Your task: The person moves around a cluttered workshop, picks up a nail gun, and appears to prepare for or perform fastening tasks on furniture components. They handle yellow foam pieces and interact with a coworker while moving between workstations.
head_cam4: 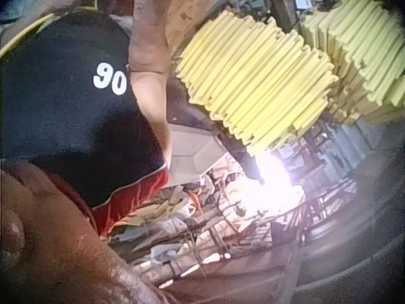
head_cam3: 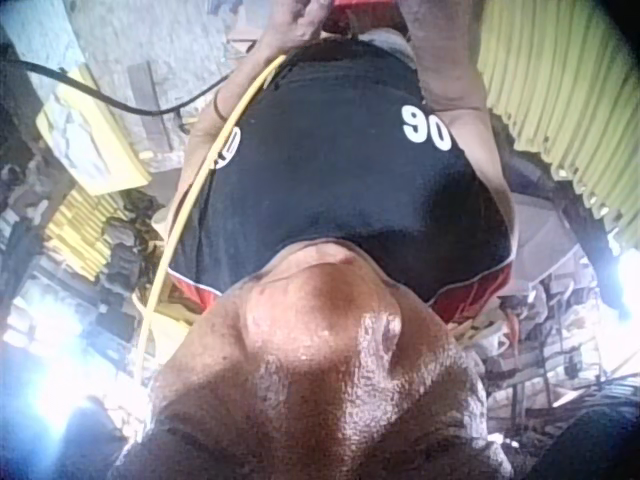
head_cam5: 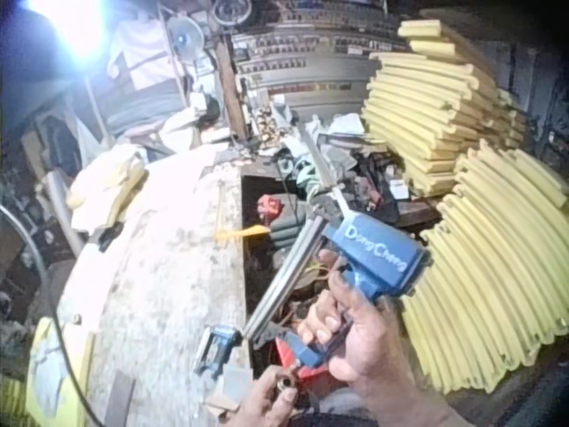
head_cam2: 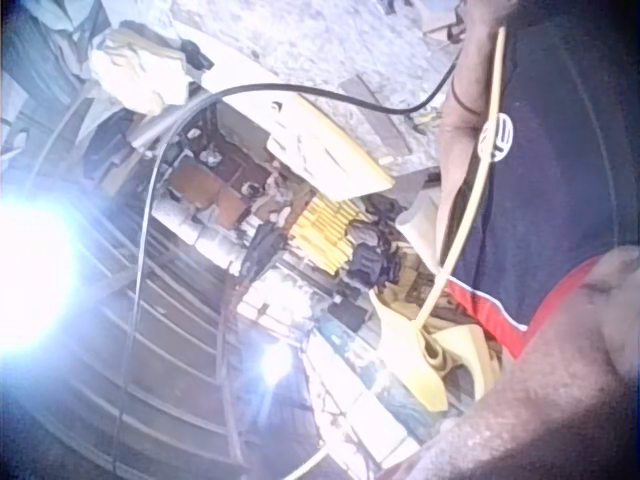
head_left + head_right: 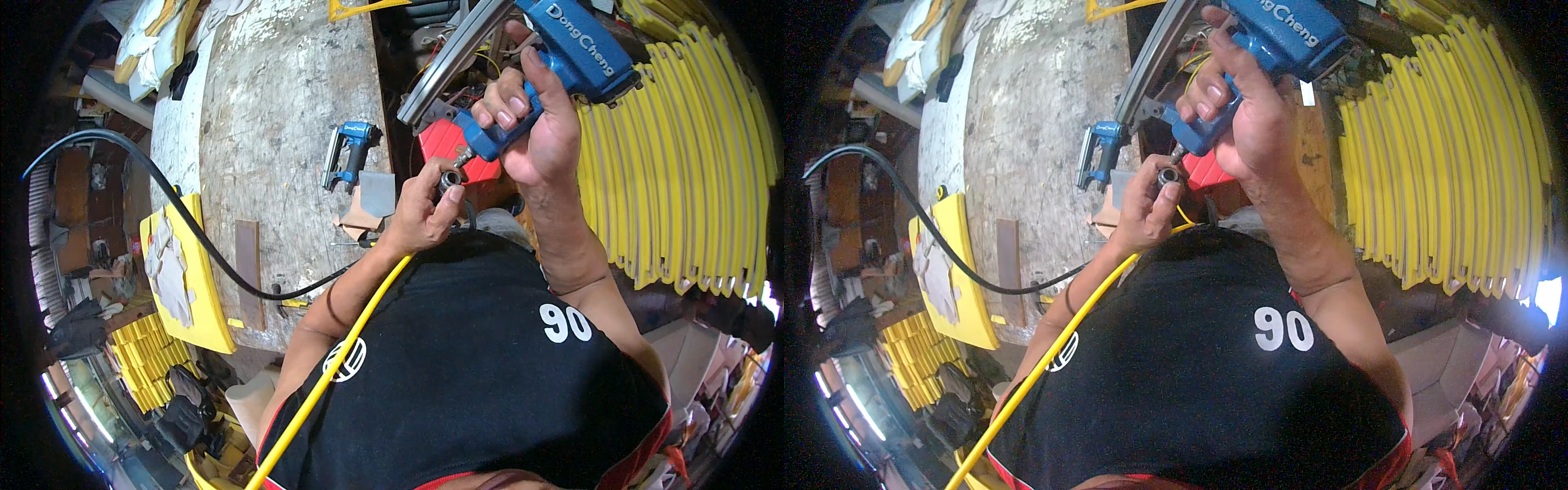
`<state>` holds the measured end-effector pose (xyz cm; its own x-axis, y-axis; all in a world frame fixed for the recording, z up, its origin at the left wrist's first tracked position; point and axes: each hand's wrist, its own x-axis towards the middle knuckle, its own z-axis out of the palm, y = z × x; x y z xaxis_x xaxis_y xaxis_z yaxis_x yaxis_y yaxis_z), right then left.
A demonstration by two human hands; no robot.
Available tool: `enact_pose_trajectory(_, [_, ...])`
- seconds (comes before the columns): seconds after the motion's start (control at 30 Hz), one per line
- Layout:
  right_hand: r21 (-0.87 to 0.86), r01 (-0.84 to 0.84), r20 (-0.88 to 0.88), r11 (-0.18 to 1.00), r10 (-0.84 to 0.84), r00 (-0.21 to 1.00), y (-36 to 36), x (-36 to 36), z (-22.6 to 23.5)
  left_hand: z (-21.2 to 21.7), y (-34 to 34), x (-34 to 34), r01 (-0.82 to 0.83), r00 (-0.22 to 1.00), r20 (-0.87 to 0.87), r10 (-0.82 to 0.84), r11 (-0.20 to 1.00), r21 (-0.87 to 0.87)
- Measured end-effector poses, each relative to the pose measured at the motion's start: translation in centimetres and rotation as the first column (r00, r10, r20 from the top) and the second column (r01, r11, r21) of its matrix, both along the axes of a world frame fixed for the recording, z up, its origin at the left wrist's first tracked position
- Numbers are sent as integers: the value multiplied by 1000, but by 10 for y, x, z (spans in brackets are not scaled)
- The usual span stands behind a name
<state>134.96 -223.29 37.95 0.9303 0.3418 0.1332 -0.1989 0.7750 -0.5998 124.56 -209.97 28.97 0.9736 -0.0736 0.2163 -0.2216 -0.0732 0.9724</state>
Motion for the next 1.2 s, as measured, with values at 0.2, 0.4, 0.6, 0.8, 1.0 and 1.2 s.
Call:
enact_pose_trajectory(0.2, [-28,-13,-7,1000,13,1000,-1,-19,-3,-7,-10,-11,-85,994,69,81,994,70])
enact_pose_trajectory(0.4, [-116,-23,0,993,24,1000,1,-33,2,2,-19,-18,-99,994,-42,102,992,77])
enact_pose_trajectory(0.6, [-281,-100,-13,955,100,995,-1,-47,4,-8,-27,-26,-96,991,101,85,990,103])
enact_pose_trajectory(0.8, [-293,-123,-124,948,90,988,-6,-55,-13,-11,-37,-40,-54,998,39,51,997,61])
enact_pose_trajectory(1.0, [-275,-44,-138,961,6,990,-22,-59,-30,-13,-28,-31,66,995,-85,-50,979,193])
enact_pose_trajectory(1.2, [-60,-50,-186,997,38,982,-49,-51,-57,18,-19,-21,264,959,-181,-216,914,309])
